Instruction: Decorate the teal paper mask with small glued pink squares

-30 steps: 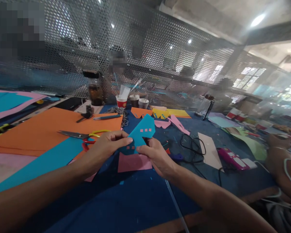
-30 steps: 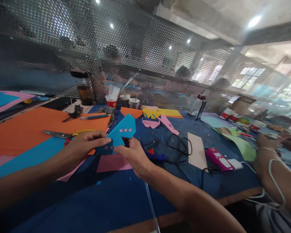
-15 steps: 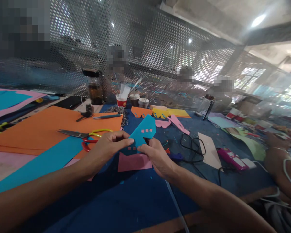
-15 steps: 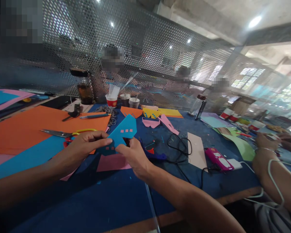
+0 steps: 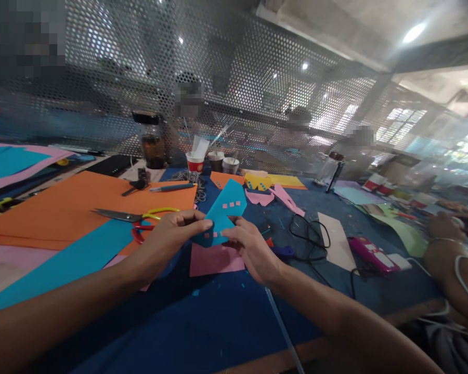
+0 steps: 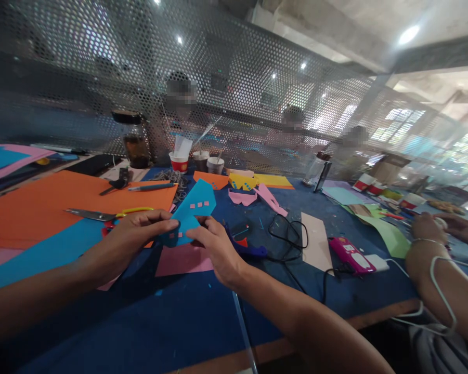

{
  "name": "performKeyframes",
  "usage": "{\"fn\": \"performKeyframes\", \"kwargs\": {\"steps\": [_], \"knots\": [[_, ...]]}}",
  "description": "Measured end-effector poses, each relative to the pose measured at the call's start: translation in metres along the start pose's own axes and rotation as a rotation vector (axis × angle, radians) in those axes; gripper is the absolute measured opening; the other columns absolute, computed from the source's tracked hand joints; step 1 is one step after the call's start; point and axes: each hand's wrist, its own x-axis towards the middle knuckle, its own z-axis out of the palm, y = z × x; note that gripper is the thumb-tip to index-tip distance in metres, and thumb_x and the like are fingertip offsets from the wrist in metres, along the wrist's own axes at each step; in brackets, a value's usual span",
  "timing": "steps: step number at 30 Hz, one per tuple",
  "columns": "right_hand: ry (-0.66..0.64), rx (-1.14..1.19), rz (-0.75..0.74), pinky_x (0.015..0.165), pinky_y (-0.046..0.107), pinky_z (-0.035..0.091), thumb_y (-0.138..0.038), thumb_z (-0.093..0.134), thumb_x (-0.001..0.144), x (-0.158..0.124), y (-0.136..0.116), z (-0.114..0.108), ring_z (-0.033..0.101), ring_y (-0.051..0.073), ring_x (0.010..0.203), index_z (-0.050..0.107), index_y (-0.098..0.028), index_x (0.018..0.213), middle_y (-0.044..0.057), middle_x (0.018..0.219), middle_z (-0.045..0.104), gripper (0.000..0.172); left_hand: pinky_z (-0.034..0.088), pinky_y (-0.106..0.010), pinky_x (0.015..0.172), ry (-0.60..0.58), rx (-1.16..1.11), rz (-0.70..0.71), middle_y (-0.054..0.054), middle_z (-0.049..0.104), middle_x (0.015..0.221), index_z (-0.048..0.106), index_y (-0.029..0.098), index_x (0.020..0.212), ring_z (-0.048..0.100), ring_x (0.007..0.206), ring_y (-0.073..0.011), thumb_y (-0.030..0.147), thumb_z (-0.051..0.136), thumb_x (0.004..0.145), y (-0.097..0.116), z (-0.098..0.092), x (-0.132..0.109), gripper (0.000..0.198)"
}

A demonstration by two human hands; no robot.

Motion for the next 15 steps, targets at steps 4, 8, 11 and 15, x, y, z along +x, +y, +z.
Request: {"fn": "performKeyframes", "kwargs": {"steps": [4, 8, 11, 15], "knots": [[-0.033, 0.017, -0.011, 0.083, 0.032, 0.046, -0.035, 0.063, 0.089, -0.0006, 0.0011, -0.0027, 0.059, 0.018, 0.092, 0.066, -0.022, 0.098, 0.003, 0.100, 0.064, 0.017, 0.045, -0.029, 0.069, 0.021, -0.045, 0.009, 0.000, 0.065, 0.072, 0.069, 0.019, 0.070, 0.058, 0.073, -0.0172, 0.033, 0.076, 0.078, -0.0025, -0.0019, 0.0019, 0.017], [-0.023, -0.034, -0.008, 0.084, 0.035, 0.045, -0.033, 0.067, 0.083, -0.0008, 0.0001, -0.0017, 0.060, 0.018, 0.087, 0.064, -0.019, 0.095, 0.002, 0.092, 0.064, 0.018, 0.046, -0.029, 0.071, 0.044, -0.088, 0.011, -0.001, 0.066, 0.076, 0.071, 0.020, 0.074, 0.059, 0.076, -0.0171, 0.031, 0.076, 0.079, -0.0059, -0.0036, 0.0033, 0.014], [0.005, -0.093, -0.023, 0.080, 0.035, 0.044, -0.029, 0.069, 0.077, -0.0005, -0.0007, 0.0002, 0.059, 0.018, 0.082, 0.062, -0.018, 0.091, 0.002, 0.086, 0.064, 0.020, 0.046, -0.028, 0.071, 0.059, -0.102, -0.003, 0.000, 0.067, 0.076, 0.071, 0.019, 0.075, 0.059, 0.075, -0.0165, 0.031, 0.077, 0.079, -0.0056, -0.0024, 0.0026, 0.014], [0.037, -0.171, -0.038, 0.074, 0.034, 0.043, -0.028, 0.069, 0.075, -0.0004, -0.0010, 0.0018, 0.057, 0.017, 0.076, 0.060, -0.018, 0.086, 0.001, 0.079, 0.062, 0.017, 0.047, -0.028, 0.072, 0.031, -0.099, 0.015, -0.001, 0.070, 0.077, 0.072, 0.019, 0.076, 0.061, 0.076, -0.0168, 0.035, 0.078, 0.080, -0.0056, 0.0002, 0.0014, 0.017]]}}
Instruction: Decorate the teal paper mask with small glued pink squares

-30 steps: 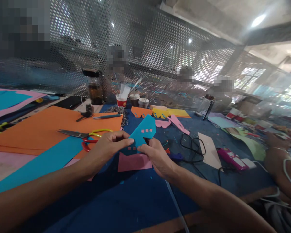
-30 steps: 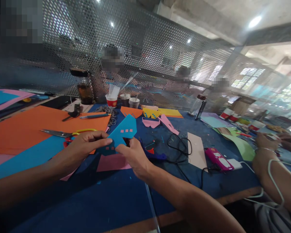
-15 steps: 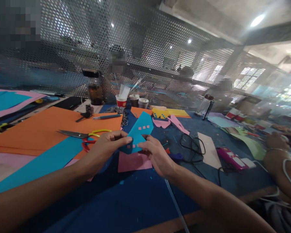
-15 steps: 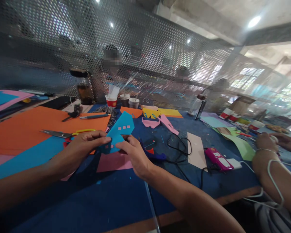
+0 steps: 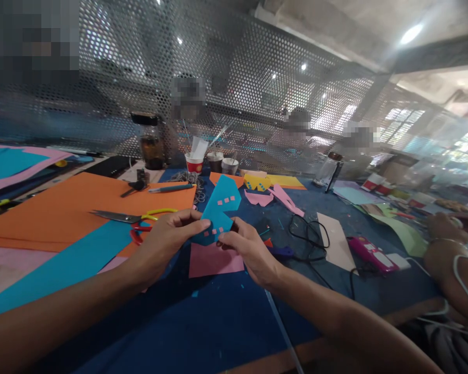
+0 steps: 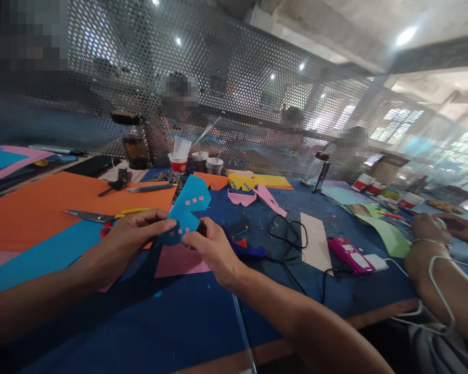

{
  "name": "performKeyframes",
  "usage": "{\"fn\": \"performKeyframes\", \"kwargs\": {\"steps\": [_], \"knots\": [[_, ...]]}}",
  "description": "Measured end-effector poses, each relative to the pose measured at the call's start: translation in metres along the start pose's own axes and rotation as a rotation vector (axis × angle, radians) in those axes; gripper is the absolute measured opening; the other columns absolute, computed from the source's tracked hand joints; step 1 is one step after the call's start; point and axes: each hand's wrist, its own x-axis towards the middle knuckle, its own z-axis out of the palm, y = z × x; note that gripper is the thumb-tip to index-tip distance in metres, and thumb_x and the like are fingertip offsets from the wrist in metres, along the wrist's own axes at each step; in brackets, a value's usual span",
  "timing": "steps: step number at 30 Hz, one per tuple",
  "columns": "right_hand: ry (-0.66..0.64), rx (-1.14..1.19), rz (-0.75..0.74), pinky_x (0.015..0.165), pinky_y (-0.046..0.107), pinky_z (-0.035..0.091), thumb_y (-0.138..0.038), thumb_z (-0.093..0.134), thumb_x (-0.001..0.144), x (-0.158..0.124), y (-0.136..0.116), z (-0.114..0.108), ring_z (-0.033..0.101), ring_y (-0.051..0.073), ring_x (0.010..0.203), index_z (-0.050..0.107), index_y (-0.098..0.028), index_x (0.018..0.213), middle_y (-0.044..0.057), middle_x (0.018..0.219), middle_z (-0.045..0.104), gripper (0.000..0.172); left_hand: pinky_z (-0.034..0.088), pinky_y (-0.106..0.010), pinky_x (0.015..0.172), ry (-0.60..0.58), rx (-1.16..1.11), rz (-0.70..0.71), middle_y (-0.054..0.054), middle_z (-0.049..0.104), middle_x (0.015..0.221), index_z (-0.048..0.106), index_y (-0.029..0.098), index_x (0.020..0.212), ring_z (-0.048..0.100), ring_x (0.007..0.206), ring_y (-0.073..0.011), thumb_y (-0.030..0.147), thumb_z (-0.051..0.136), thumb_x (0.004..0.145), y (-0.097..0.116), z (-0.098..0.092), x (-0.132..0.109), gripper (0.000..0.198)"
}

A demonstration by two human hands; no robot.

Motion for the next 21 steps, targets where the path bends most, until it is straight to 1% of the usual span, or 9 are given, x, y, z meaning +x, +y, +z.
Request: {"fn": "performKeyframes", "kwargs": {"steps": [4, 9, 14, 17, 21], "knots": [[-0.002, -0.031, -0.002, 0.074, 0.035, 0.043, -0.027, 0.066, 0.075, -0.0005, -0.0002, -0.0003, 0.058, 0.018, 0.078, 0.059, -0.019, 0.085, 0.001, 0.079, 0.063, 0.015, 0.048, -0.027, 0.072, -0.005, -0.018, -0.002, -0.002, 0.072, 0.077, 0.074, 0.019, 0.079, 0.063, 0.075, -0.0166, 0.034, 0.080, 0.077, -0.0038, -0.0003, 0.0007, 0.017], [0.003, -0.012, 0.016, 0.075, 0.033, 0.043, -0.025, 0.064, 0.075, -0.0016, -0.0021, -0.0005, 0.058, 0.017, 0.077, 0.057, -0.019, 0.083, 0.000, 0.078, 0.064, 0.013, 0.049, -0.026, 0.069, -0.005, -0.070, -0.038, -0.001, 0.072, 0.077, 0.073, 0.020, 0.079, 0.063, 0.073, -0.0157, 0.031, 0.079, 0.078, -0.0043, -0.0007, 0.0000, 0.013], [0.034, -0.006, 0.010, 0.075, 0.032, 0.043, -0.025, 0.062, 0.077, -0.0011, -0.0010, -0.0003, 0.060, 0.016, 0.076, 0.056, -0.019, 0.085, -0.001, 0.076, 0.064, 0.012, 0.049, -0.027, 0.069, 0.029, -0.105, -0.052, -0.002, 0.073, 0.080, 0.073, 0.019, 0.080, 0.064, 0.075, -0.0171, 0.029, 0.082, 0.073, -0.0030, 0.0000, 0.0007, 0.015], [0.037, -0.027, 0.005, 0.074, 0.031, 0.044, -0.023, 0.063, 0.077, 0.0002, 0.0016, -0.0008, 0.059, 0.016, 0.074, 0.056, -0.019, 0.084, -0.001, 0.075, 0.063, 0.011, 0.050, -0.027, 0.072, -0.010, -0.122, -0.057, -0.002, 0.073, 0.080, 0.074, 0.020, 0.079, 0.064, 0.076, -0.0173, 0.028, 0.081, 0.073, -0.0045, -0.0004, 0.0019, 0.012], [0.028, -0.101, -0.029, 0.074, 0.031, 0.045, -0.021, 0.062, 0.079, 0.0009, 0.0044, -0.0028, 0.060, 0.016, 0.076, 0.057, -0.019, 0.084, -0.001, 0.076, 0.063, 0.008, 0.049, -0.028, 0.077, -0.074, -0.098, -0.061, -0.004, 0.075, 0.083, 0.077, 0.020, 0.080, 0.065, 0.081, -0.0184, 0.026, 0.079, 0.076, -0.0062, -0.0002, 0.0029, 0.007]]}}
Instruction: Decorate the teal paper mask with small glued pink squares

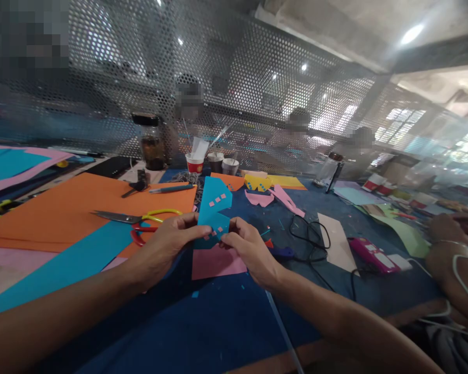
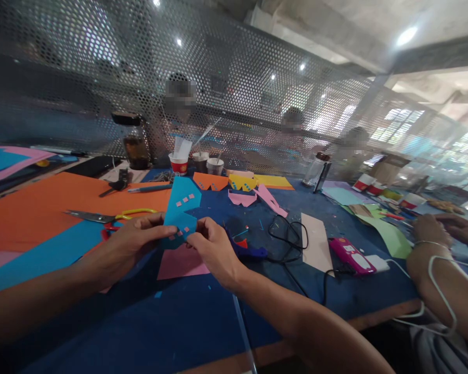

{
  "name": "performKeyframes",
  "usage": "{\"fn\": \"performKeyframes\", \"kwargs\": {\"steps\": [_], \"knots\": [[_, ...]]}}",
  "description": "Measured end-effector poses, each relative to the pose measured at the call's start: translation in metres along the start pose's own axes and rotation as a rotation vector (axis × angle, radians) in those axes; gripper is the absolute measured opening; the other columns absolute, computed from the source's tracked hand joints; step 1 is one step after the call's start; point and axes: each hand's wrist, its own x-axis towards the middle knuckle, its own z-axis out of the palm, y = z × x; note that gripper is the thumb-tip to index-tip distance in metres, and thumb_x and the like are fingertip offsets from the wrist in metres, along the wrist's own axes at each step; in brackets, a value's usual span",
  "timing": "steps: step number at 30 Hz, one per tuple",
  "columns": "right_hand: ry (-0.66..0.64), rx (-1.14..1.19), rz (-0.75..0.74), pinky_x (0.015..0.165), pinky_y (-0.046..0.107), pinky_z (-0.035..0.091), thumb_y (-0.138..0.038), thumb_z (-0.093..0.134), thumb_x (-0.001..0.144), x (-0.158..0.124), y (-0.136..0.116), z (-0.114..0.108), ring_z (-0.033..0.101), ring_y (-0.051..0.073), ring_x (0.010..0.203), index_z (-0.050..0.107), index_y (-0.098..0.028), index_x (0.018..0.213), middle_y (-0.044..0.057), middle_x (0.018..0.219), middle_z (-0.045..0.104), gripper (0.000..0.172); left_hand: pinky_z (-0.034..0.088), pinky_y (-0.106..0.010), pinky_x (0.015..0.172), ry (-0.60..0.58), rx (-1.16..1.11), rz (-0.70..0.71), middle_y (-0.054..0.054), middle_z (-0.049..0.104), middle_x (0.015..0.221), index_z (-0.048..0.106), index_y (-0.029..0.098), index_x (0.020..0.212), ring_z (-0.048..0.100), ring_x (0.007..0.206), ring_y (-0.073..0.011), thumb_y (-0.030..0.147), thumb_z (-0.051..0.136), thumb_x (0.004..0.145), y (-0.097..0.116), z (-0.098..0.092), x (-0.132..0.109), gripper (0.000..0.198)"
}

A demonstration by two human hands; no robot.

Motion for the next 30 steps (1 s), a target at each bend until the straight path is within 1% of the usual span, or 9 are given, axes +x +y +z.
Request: {"fn": "performKeyframes", "kwargs": {"steps": [3, 7, 13, 18, 22, 26, 30], "knots": [[-0.027, 0.010, -0.002, 0.075, 0.031, 0.045, -0.022, 0.063, 0.080, -0.0007, 0.0013, -0.0014, 0.059, 0.016, 0.077, 0.058, -0.019, 0.087, -0.001, 0.079, 0.063, 0.009, 0.049, -0.031, 0.079, -0.027, 0.011, -0.027, -0.005, 0.077, 0.085, 0.080, 0.019, 0.087, 0.066, 0.082, -0.0203, 0.026, 0.078, 0.076, -0.0004, 0.0005, -0.0002, 0.013], [-0.067, 0.045, -0.006, 0.076, 0.031, 0.045, -0.023, 0.063, 0.082, -0.0022, 0.0015, -0.0015, 0.059, 0.016, 0.080, 0.058, -0.019, 0.090, -0.001, 0.082, 0.063, 0.010, 0.049, -0.034, 0.079, -0.045, 0.020, -0.023, -0.006, 0.076, 0.083, 0.079, 0.018, 0.091, 0.067, 0.082, -0.0222, 0.027, 0.076, 0.078, -0.0023, -0.0005, -0.0013, 0.016], [-0.058, 0.026, -0.014, 0.073, 0.032, 0.044, -0.028, 0.064, 0.084, -0.0033, -0.0009, 0.0013, 0.056, 0.016, 0.077, 0.059, -0.020, 0.087, 0.000, 0.082, 0.062, 0.011, 0.049, -0.035, 0.079, -0.049, 0.055, -0.007, -0.005, 0.076, 0.086, 0.079, 0.019, 0.093, 0.067, 0.083, -0.0232, 0.028, 0.077, 0.077, -0.0032, -0.0001, -0.0030, 0.018], [-0.043, 0.059, 0.006, 0.071, 0.031, 0.042, -0.027, 0.064, 0.082, -0.0030, -0.0010, 0.0018, 0.055, 0.015, 0.074, 0.058, -0.019, 0.086, -0.001, 0.080, 0.061, 0.011, 0.050, -0.036, 0.081, -0.042, 0.070, -0.005, -0.005, 0.076, 0.086, 0.078, 0.019, 0.091, 0.069, 0.085, -0.0243, 0.028, 0.077, 0.078, -0.0043, 0.0003, -0.0018, 0.015], [-0.032, 0.068, 0.017, 0.072, 0.031, 0.043, -0.028, 0.064, 0.081, -0.0030, -0.0014, 0.0022, 0.056, 0.015, 0.075, 0.058, -0.019, 0.087, -0.001, 0.081, 0.062, 0.012, 0.051, -0.037, 0.084, -0.061, 0.088, 0.023, -0.006, 0.077, 0.093, 0.078, 0.020, 0.099, 0.069, 0.089, -0.0249, 0.030, 0.077, 0.080, -0.0084, -0.0019, -0.0008, 0.021], [-0.019, 0.061, 0.028, 0.073, 0.032, 0.044, -0.028, 0.064, 0.080, -0.0028, -0.0033, 0.0036, 0.057, 0.017, 0.078, 0.058, -0.019, 0.087, 0.000, 0.083, 0.064, 0.014, 0.052, -0.037, 0.083, -0.054, 0.117, 0.031, -0.006, 0.077, 0.092, 0.078, 0.021, 0.097, 0.070, 0.088, -0.0250, 0.033, 0.078, 0.080, -0.0091, -0.0014, -0.0007, 0.022], [-0.005, 0.041, 0.032, 0.074, 0.032, 0.044, -0.028, 0.062, 0.080, -0.0020, -0.0026, 0.0042, 0.058, 0.018, 0.081, 0.059, -0.020, 0.086, 0.001, 0.083, 0.064, 0.011, 0.052, -0.037, 0.084, -0.042, 0.133, 0.027, -0.005, 0.077, 0.092, 0.077, 0.020, 0.096, 0.070, 0.090, -0.0255, 0.032, 0.079, 0.078, -0.0064, 0.0011, -0.0017, 0.023]]}}
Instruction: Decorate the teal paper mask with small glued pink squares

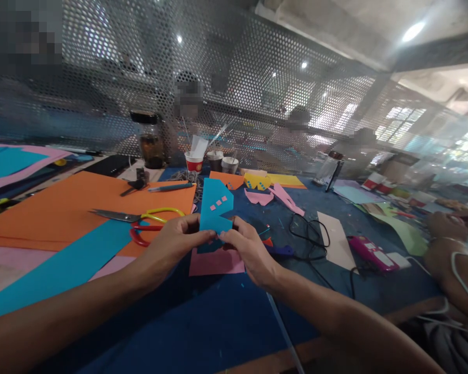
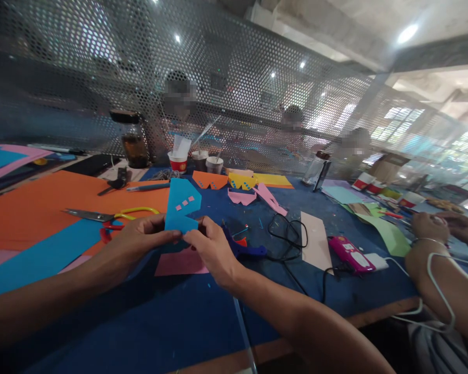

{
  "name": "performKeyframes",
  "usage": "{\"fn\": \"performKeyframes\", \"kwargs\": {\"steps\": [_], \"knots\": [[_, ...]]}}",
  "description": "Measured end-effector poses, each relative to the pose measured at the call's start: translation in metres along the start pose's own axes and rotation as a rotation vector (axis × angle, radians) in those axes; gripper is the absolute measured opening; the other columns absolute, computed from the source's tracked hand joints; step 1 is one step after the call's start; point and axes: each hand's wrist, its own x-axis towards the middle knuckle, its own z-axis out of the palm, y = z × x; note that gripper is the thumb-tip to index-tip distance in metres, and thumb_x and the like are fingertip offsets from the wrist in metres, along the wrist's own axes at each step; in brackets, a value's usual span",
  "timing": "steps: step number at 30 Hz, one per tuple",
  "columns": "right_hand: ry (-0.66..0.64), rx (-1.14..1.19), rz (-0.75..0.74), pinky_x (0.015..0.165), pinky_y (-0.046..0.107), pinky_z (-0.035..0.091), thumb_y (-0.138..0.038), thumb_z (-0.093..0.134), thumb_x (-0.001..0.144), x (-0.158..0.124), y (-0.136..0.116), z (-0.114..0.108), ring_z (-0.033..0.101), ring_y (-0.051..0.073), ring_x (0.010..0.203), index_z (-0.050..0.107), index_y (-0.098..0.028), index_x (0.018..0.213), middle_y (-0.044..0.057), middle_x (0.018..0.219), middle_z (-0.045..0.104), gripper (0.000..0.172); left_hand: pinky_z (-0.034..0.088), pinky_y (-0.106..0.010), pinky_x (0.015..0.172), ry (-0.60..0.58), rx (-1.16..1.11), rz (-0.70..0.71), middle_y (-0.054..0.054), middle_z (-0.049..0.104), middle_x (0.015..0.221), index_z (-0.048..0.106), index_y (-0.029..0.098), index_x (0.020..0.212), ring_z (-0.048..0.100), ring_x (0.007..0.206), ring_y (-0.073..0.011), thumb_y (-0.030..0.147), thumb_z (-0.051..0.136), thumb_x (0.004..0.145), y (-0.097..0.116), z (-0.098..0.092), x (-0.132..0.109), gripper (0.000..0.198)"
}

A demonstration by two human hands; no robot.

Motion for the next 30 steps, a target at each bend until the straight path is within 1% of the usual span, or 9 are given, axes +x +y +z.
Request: {"fn": "performKeyframes", "kwargs": {"steps": [3, 6, 9, 13, 17, 24, 30], "knots": [[0.008, -0.019, 0.001, 0.074, 0.032, 0.044, -0.027, 0.062, 0.080, 0.0010, 0.0022, -0.0006, 0.058, 0.018, 0.080, 0.059, -0.020, 0.086, 0.000, 0.081, 0.063, 0.010, 0.052, -0.039, 0.085, -0.002, 0.003, -0.008, -0.006, 0.077, 0.093, 0.076, 0.019, 0.097, 0.070, 0.089, -0.0259, 0.033, 0.078, 0.078, 0.0003, 0.0006, -0.0008, 0.024], [0.013, -0.028, 0.004, 0.075, 0.033, 0.045, -0.027, 0.061, 0.080, 0.0014, 0.0034, -0.0007, 0.058, 0.018, 0.080, 0.058, -0.020, 0.085, 0.000, 0.080, 0.062, 0.009, 0.051, -0.037, 0.081, 0.014, 0.019, 0.006, -0.005, 0.076, 0.092, 0.075, 0.020, 0.097, 0.069, 0.089, -0.0256, 0.035, 0.078, 0.078, -0.0019, 0.0001, -0.0012, 0.024], [0.016, -0.007, 0.008, 0.075, 0.033, 0.045, -0.028, 0.061, 0.079, 0.0013, 0.0034, 0.0001, 0.058, 0.018, 0.081, 0.057, -0.021, 0.084, 0.000, 0.080, 0.061, 0.010, 0.050, -0.035, 0.079, 0.024, 0.052, 0.027, -0.005, 0.076, 0.092, 0.075, 0.021, 0.097, 0.069, 0.089, -0.0254, 0.037, 0.079, 0.078, -0.0039, -0.0007, -0.0009, 0.025], [0.023, 0.026, 0.026, 0.075, 0.033, 0.045, -0.029, 0.062, 0.079, 0.0021, 0.0048, 0.0011, 0.056, 0.017, 0.077, 0.055, -0.021, 0.081, -0.001, 0.079, 0.059, 0.010, 0.050, -0.036, 0.079, 0.021, 0.067, 0.041, -0.004, 0.076, 0.089, 0.075, 0.022, 0.095, 0.069, 0.089, -0.0265, 0.039, 0.078, 0.078, -0.0037, -0.0006, -0.0006, 0.024], [0.035, 0.041, 0.036, 0.075, 0.032, 0.046, -0.028, 0.062, 0.079, 0.0034, 0.0076, 0.0013, 0.055, 0.017, 0.077, 0.055, -0.021, 0.080, -0.001, 0.079, 0.057, 0.010, 0.050, -0.036, 0.080, 0.029, 0.077, 0.039, -0.004, 0.076, 0.091, 0.075, 0.022, 0.096, 0.069, 0.091, -0.0266, 0.038, 0.078, 0.079, -0.0033, 0.0006, -0.0007, 0.024], [0.031, 0.065, 0.058, 0.076, 0.032, 0.047, -0.028, 0.062, 0.079, 0.0043, 0.0079, 0.0016, 0.056, 0.017, 0.078, 0.058, -0.021, 0.082, -0.001, 0.081, 0.059, 0.009, 0.051, -0.035, 0.077, 0.050, 0.087, 0.043, -0.005, 0.077, 0.093, 0.076, 0.021, 0.096, 0.070, 0.088, -0.0265, 0.039, 0.078, 0.077, -0.0056, -0.0001, -0.0005, 0.026], [-0.024, 0.126, 0.049, 0.081, 0.032, 0.046, -0.029, 0.064, 0.081, 0.0026, 0.0065, 0.0004, 0.059, 0.018, 0.087, 0.060, -0.021, 0.084, 0.001, 0.088, 0.063, 0.010, 0.051, -0.036, 0.079, 0.042, 0.051, 0.037, -0.005, 0.076, 0.087, 0.074, 0.020, 0.091, 0.070, 0.087, -0.0261, 0.037, 0.076, 0.080, -0.0077, -0.0029, 0.0017, 0.020]]}}
